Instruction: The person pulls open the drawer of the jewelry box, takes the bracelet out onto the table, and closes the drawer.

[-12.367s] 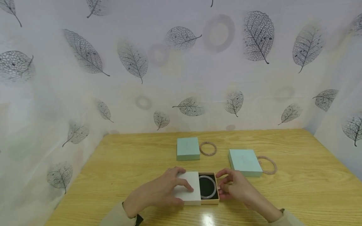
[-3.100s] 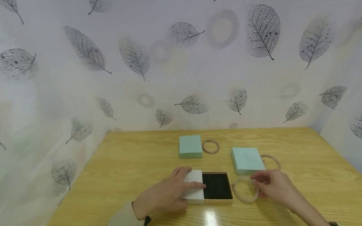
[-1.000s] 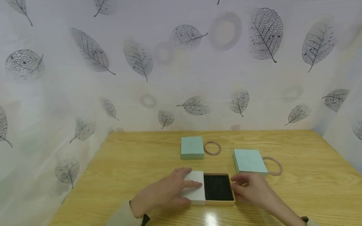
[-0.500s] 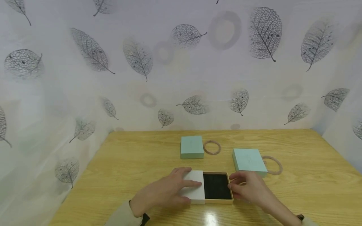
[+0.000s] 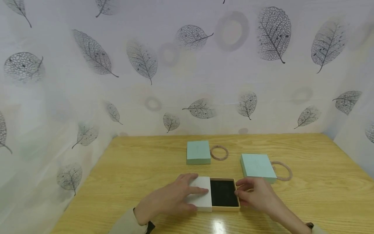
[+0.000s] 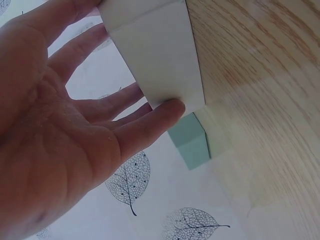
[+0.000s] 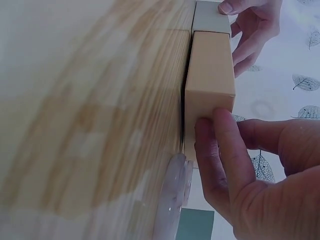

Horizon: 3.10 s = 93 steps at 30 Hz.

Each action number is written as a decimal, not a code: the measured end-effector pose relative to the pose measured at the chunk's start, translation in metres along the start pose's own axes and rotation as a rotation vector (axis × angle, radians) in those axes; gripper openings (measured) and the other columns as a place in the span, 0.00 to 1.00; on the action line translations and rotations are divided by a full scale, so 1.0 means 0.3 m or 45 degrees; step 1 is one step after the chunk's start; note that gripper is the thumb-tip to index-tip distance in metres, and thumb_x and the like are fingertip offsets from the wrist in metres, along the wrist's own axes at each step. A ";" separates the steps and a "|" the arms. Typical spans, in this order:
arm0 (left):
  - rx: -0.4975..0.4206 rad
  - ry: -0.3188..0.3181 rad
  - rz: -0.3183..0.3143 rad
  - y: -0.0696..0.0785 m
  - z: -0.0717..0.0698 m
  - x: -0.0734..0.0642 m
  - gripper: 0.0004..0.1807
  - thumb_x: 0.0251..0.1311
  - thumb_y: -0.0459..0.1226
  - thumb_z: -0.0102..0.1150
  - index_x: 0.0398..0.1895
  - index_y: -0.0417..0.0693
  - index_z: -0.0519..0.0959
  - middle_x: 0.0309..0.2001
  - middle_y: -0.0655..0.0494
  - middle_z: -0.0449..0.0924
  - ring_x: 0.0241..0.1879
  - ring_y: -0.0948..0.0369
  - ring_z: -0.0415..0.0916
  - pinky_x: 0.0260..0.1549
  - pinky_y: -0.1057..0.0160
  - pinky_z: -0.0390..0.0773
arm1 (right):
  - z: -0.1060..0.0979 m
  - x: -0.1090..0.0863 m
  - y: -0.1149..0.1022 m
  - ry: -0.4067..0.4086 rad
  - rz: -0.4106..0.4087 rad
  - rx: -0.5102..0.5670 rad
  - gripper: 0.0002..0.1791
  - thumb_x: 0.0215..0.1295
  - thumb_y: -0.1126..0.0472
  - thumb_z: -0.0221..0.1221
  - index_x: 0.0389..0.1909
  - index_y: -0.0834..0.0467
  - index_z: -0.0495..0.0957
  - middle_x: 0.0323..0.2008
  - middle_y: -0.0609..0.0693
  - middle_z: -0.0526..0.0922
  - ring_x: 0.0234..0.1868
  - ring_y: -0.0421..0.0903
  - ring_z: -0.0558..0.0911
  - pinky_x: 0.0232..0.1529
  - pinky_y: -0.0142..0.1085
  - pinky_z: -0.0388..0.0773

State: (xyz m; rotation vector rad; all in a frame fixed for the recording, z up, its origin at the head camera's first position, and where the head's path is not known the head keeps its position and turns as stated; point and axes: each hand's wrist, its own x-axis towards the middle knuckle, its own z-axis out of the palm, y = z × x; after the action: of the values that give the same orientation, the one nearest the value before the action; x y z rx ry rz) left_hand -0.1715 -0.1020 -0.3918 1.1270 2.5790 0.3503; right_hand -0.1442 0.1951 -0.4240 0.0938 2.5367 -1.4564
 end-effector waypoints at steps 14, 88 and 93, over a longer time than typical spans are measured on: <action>-0.019 -0.020 -0.023 -0.002 -0.002 0.003 0.30 0.64 0.49 0.68 0.69 0.77 0.73 0.79 0.49 0.59 0.76 0.49 0.60 0.71 0.47 0.71 | 0.017 -0.003 -0.013 0.030 0.022 0.007 0.16 0.61 0.66 0.69 0.50 0.64 0.83 0.37 0.51 0.88 0.37 0.45 0.88 0.32 0.36 0.87; -0.019 0.032 0.012 -0.025 -0.002 0.012 0.30 0.63 0.48 0.69 0.69 0.74 0.75 0.76 0.46 0.62 0.74 0.48 0.62 0.70 0.48 0.71 | 0.056 0.006 -0.052 -0.095 -0.043 0.137 0.21 0.61 0.68 0.69 0.55 0.70 0.79 0.40 0.56 0.86 0.40 0.47 0.89 0.35 0.36 0.88; -0.009 0.035 0.018 -0.030 -0.008 0.014 0.30 0.62 0.48 0.70 0.69 0.73 0.75 0.76 0.46 0.63 0.74 0.48 0.63 0.70 0.49 0.72 | 0.063 0.009 -0.064 -0.106 -0.031 0.160 0.23 0.61 0.68 0.69 0.56 0.70 0.78 0.40 0.56 0.86 0.39 0.47 0.89 0.36 0.36 0.88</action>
State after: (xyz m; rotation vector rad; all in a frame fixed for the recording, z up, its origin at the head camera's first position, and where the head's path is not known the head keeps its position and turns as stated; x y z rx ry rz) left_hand -0.1811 -0.1051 -0.3933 1.1458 2.5930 0.3809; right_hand -0.1471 0.1690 -0.4177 0.0214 2.3886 -1.5936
